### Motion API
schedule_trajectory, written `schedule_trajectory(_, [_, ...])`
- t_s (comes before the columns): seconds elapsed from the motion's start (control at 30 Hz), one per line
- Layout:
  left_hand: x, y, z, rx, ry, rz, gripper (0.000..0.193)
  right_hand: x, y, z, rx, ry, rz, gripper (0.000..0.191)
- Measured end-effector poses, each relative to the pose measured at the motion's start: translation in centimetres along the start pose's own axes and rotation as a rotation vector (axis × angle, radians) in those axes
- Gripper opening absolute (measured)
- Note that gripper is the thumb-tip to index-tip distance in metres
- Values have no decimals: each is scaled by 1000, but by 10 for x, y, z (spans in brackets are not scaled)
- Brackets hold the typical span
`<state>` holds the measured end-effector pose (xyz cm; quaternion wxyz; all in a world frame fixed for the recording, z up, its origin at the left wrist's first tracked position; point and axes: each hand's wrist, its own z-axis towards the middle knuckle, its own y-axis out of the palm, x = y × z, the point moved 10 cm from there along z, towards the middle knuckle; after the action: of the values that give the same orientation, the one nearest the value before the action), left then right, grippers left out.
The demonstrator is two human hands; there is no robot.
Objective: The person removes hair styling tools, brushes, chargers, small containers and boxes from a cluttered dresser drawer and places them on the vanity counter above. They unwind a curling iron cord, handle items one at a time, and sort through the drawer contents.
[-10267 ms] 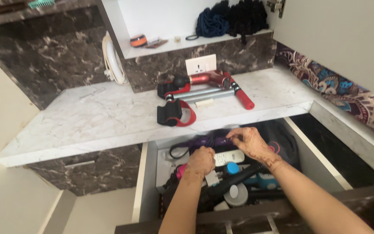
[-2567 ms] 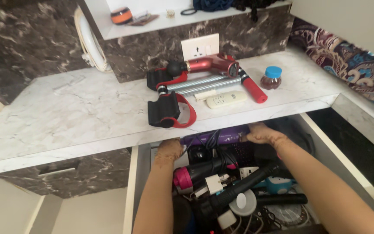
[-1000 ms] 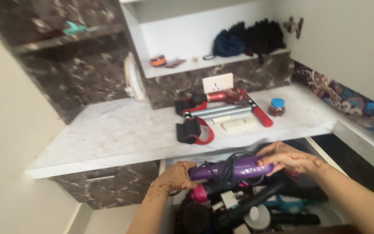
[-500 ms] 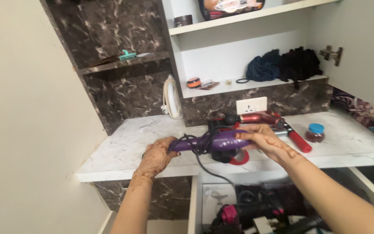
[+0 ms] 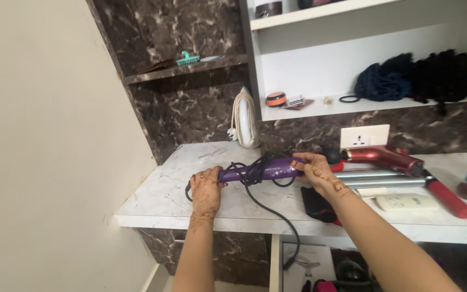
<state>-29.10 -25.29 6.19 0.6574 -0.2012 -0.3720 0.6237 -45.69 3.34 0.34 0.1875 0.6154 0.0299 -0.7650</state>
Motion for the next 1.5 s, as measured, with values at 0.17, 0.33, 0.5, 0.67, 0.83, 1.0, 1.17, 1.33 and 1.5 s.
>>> schedule_trajectory(0.17, [-31,35,0,-16,-43,15,52,40,11,22,-13,47,-90,36])
schedule_trajectory(0.33, [-51,60,3,-35,-79,-30,55,40,11,43,14,17,-441,34])
schedule_trajectory(0.5, [-59,74,11,-27,-108,-70,55,-14,24,32,222,-206,-867,36])
schedule_trajectory(0.67, [-62,89,20,-70,-159,-37,54,-76,71,-40,263,-510,-1164,23])
schedule_trajectory(0.83, [-63,97,23,-46,-177,2,55,-15,131,-74,-574,-103,-1272,46])
schedule_trajectory(1.0, [-63,92,18,40,-152,77,62,-44,120,-53,-248,-198,-1343,26])
schedule_trajectory(1.17, [-63,93,18,-25,-155,92,56,-105,117,-44,159,-469,-1515,12])
schedule_trajectory(1.33, [-60,89,16,-64,-227,132,50,-138,119,-38,218,-722,-1462,18])
schedule_trajectory(1.5, [-63,97,14,-109,-337,139,45,-93,125,-24,76,-706,-1450,29])
